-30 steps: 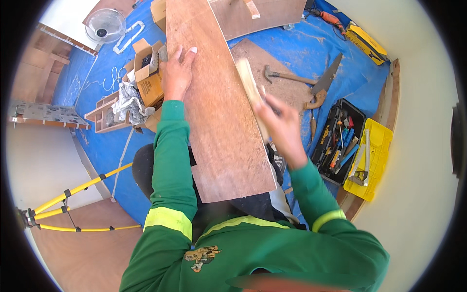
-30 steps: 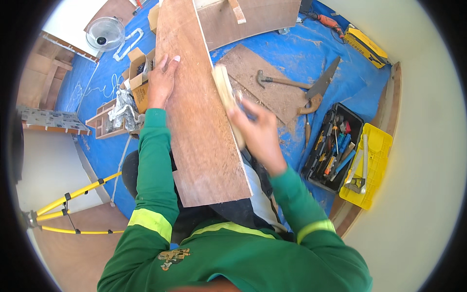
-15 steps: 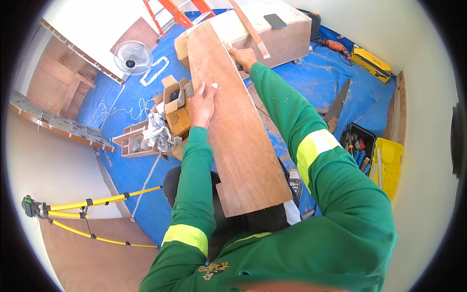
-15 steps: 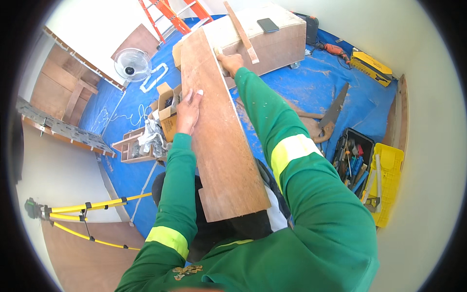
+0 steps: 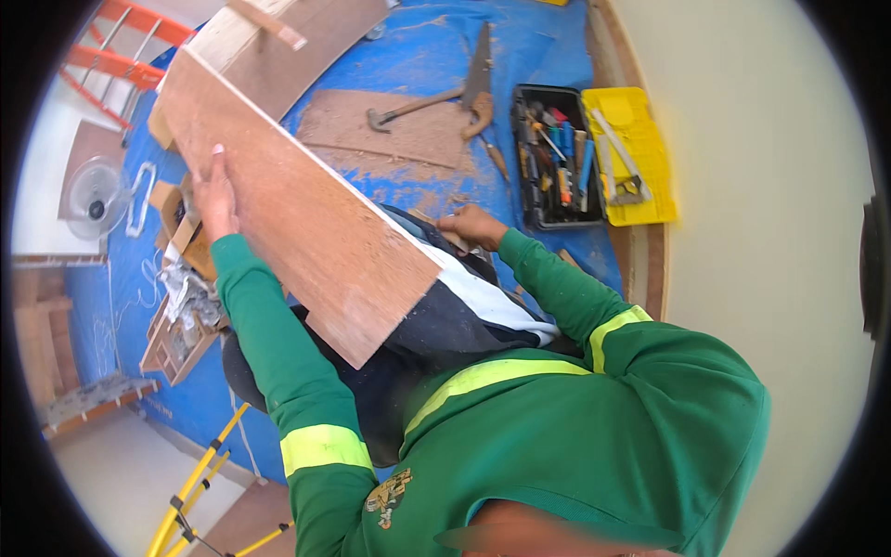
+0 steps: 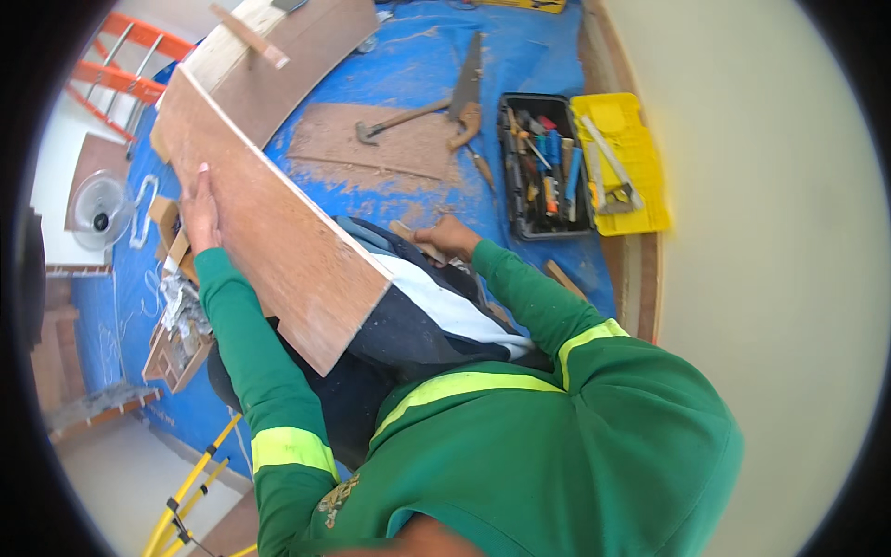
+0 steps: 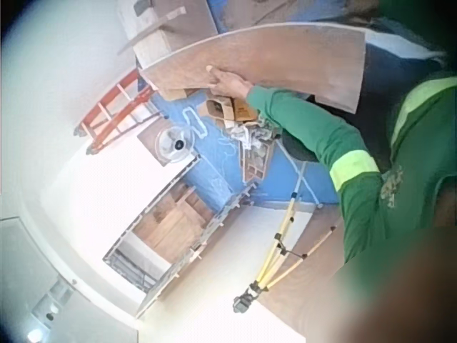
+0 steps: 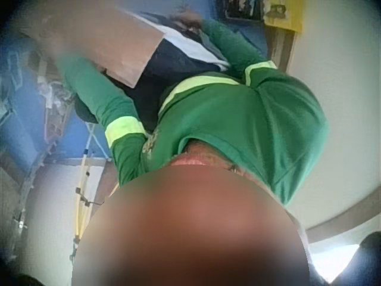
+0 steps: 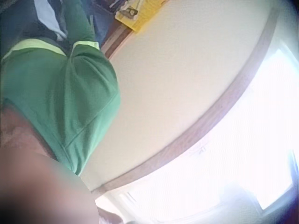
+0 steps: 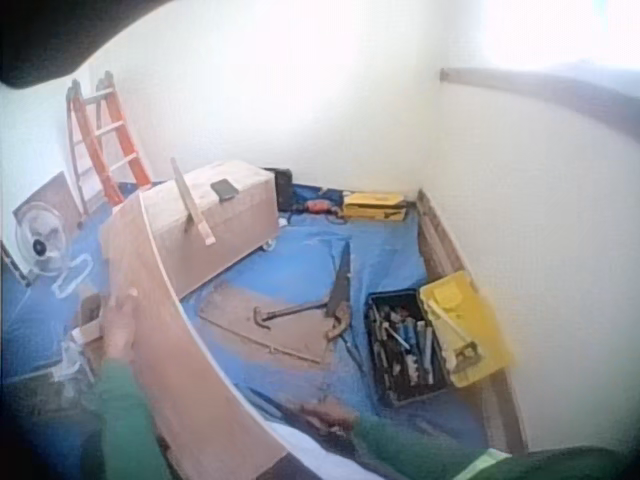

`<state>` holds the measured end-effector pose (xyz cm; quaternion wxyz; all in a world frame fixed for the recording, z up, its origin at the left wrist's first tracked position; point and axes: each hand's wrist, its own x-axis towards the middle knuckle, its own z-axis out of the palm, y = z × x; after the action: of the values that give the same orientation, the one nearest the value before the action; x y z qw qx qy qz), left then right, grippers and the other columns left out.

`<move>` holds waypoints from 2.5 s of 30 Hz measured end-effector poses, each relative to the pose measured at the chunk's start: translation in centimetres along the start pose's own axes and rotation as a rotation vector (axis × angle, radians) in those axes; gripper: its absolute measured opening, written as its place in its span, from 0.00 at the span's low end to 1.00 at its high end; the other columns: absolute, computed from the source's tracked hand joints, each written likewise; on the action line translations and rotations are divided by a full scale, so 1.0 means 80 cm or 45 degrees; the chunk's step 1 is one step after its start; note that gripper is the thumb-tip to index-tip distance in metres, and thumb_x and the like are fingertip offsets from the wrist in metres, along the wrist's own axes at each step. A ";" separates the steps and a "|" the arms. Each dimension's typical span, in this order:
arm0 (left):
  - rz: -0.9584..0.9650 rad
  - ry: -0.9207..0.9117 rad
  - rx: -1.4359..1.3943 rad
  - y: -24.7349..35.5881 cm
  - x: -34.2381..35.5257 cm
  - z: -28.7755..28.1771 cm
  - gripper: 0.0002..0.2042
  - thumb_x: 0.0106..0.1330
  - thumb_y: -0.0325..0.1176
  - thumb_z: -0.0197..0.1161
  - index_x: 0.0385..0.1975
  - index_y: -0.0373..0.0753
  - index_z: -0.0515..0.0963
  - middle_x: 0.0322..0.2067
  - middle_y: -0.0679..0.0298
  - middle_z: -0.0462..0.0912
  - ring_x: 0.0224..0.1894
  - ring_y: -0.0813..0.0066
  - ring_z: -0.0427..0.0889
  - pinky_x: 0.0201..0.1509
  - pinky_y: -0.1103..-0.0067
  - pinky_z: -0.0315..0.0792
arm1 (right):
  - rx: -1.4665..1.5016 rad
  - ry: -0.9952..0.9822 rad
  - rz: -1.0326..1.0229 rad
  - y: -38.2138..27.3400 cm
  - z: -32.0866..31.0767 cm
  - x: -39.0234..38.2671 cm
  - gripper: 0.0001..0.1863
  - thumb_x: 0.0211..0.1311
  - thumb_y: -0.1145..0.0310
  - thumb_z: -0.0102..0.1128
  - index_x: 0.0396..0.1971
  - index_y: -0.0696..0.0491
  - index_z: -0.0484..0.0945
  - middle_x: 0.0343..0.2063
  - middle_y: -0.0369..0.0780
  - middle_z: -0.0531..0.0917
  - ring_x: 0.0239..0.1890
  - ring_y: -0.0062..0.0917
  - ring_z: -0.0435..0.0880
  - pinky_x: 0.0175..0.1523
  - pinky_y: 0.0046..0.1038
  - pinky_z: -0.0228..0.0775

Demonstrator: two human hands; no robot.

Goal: The person smooths a wooden plank with a hand plane, then fits it into a curved wall section. They remove the plank, mark it with a pencil, and use a hammer to tap it into place. The person repeats smoothing and fitting actions on the plank.

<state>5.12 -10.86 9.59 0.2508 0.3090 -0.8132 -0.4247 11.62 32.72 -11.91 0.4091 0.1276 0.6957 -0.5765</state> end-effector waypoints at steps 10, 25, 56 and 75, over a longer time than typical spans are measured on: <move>-0.340 -0.359 -0.962 -0.027 0.002 0.025 0.47 0.77 0.65 0.58 0.77 0.24 0.61 0.76 0.47 0.69 0.74 0.56 0.73 0.79 0.66 0.65 | -0.894 0.664 -0.553 0.070 -0.092 -0.083 0.32 0.59 0.48 0.74 0.50 0.62 0.82 0.42 0.61 0.89 0.46 0.56 0.90 0.54 0.50 0.81; 0.071 0.486 -0.715 0.063 -0.117 -0.181 0.37 0.67 0.54 0.79 0.58 0.24 0.77 0.55 0.51 0.86 0.55 0.68 0.85 0.60 0.72 0.78 | -0.946 0.595 -0.752 0.038 -0.067 0.057 0.25 0.65 0.55 0.69 0.42 0.67 0.84 0.43 0.66 0.86 0.49 0.62 0.86 0.56 0.55 0.77; 0.344 1.697 -0.378 -0.078 -0.376 -0.536 0.26 0.75 0.51 0.71 0.39 0.25 0.85 0.32 0.67 0.84 0.37 0.78 0.76 0.45 0.75 0.74 | -0.402 -0.275 -1.709 -0.336 0.193 -0.138 0.31 0.77 0.62 0.64 0.73 0.62 0.71 0.39 0.39 0.85 0.42 0.21 0.82 0.50 0.27 0.76; 0.149 1.678 -0.011 -0.158 -0.419 -0.548 0.30 0.88 0.53 0.45 0.55 0.25 0.79 0.48 0.53 0.85 0.52 0.67 0.81 0.61 0.70 0.74 | 0.224 -1.549 -1.605 -0.284 0.653 -0.478 0.18 0.79 0.60 0.62 0.46 0.64 0.76 0.38 0.60 0.84 0.41 0.55 0.86 0.46 0.45 0.76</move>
<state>61.07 -16.01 16.50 0.7198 0.4586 -0.5032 -0.1357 43.15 -10.27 31.30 0.3033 -0.5783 0.2510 -0.7146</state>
